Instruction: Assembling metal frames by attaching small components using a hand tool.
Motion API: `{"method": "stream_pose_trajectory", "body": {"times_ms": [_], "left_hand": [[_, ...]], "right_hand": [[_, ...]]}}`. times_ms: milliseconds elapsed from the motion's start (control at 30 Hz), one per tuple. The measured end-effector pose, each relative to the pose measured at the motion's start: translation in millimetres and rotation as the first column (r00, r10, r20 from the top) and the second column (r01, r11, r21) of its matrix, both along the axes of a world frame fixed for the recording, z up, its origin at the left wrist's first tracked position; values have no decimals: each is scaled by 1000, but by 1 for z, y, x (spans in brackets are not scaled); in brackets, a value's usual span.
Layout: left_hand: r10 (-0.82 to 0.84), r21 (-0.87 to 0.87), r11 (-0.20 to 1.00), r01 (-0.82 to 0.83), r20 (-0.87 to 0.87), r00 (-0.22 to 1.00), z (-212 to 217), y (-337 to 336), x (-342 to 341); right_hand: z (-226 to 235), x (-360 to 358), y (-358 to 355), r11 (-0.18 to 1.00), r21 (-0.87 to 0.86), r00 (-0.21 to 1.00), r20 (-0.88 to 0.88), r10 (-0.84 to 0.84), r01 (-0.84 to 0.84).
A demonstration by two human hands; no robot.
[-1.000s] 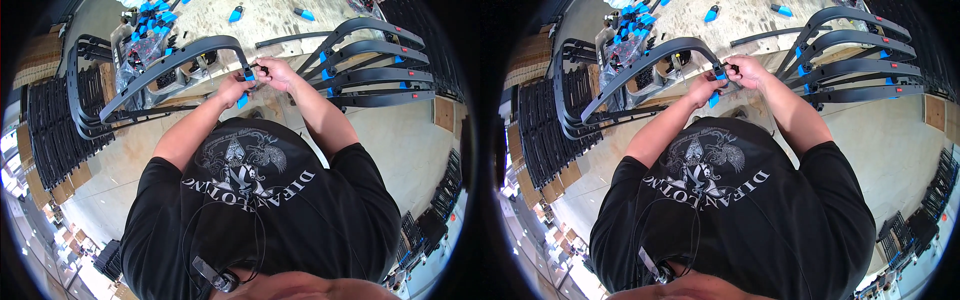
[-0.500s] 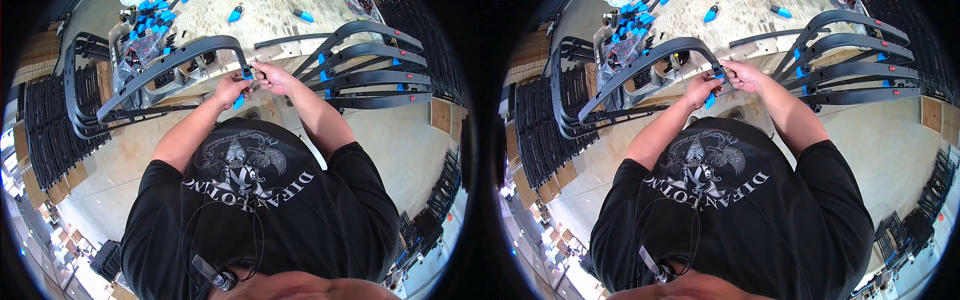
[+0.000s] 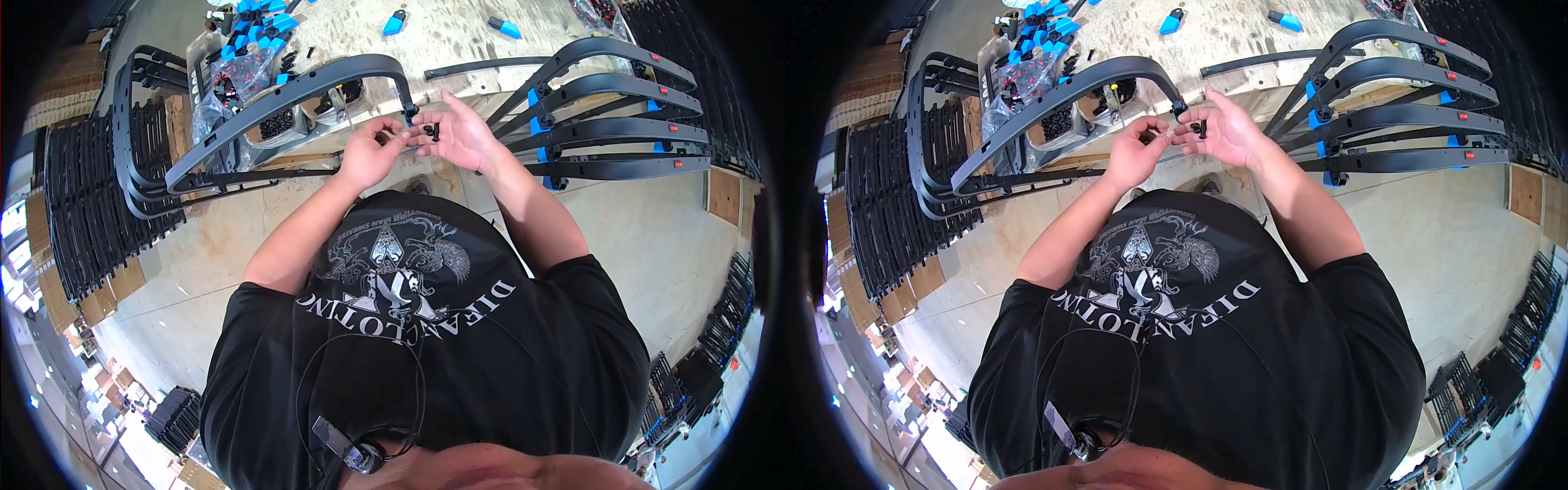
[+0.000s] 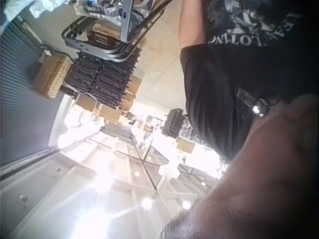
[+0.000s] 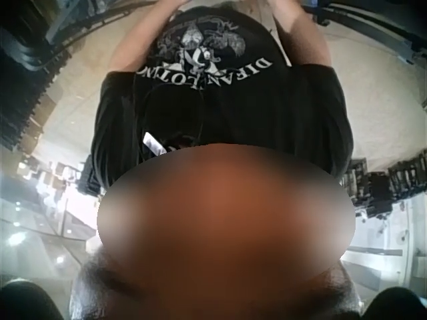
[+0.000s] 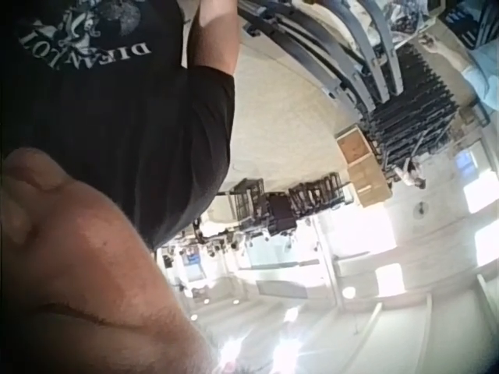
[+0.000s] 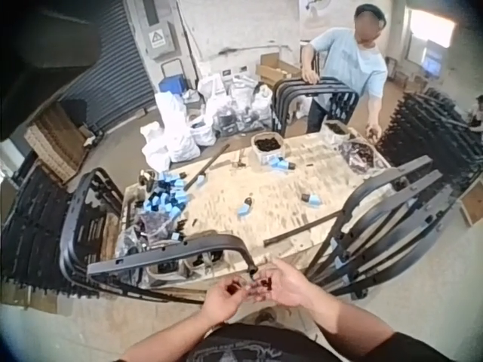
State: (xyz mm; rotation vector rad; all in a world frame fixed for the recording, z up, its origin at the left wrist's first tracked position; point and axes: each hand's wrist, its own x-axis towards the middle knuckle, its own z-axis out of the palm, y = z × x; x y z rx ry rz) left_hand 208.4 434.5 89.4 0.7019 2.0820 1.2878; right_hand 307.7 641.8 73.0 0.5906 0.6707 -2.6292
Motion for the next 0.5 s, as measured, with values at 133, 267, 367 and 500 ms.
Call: {"method": "stream_pose_trajectory", "body": {"times_ms": [133,267,367,500], "left_hand": [[-199,102,960,259,-398,896,35,7,3],[-243,-24,966,259,-435,867,30,10,3],[-263,-32,959,281,-468,844,26,9,1],[-295,-57,954,294,-343,892,24,8,0]], "right_hand": [[23,3,-18,986,-132,994,-21,-104,101],[19,2,-26,984,-134,993,-6,-121,119],[13,4,-24,991,-131,994,-96,-48,35],[7,8,-30,998,0,996,-54,-64,64]]}}
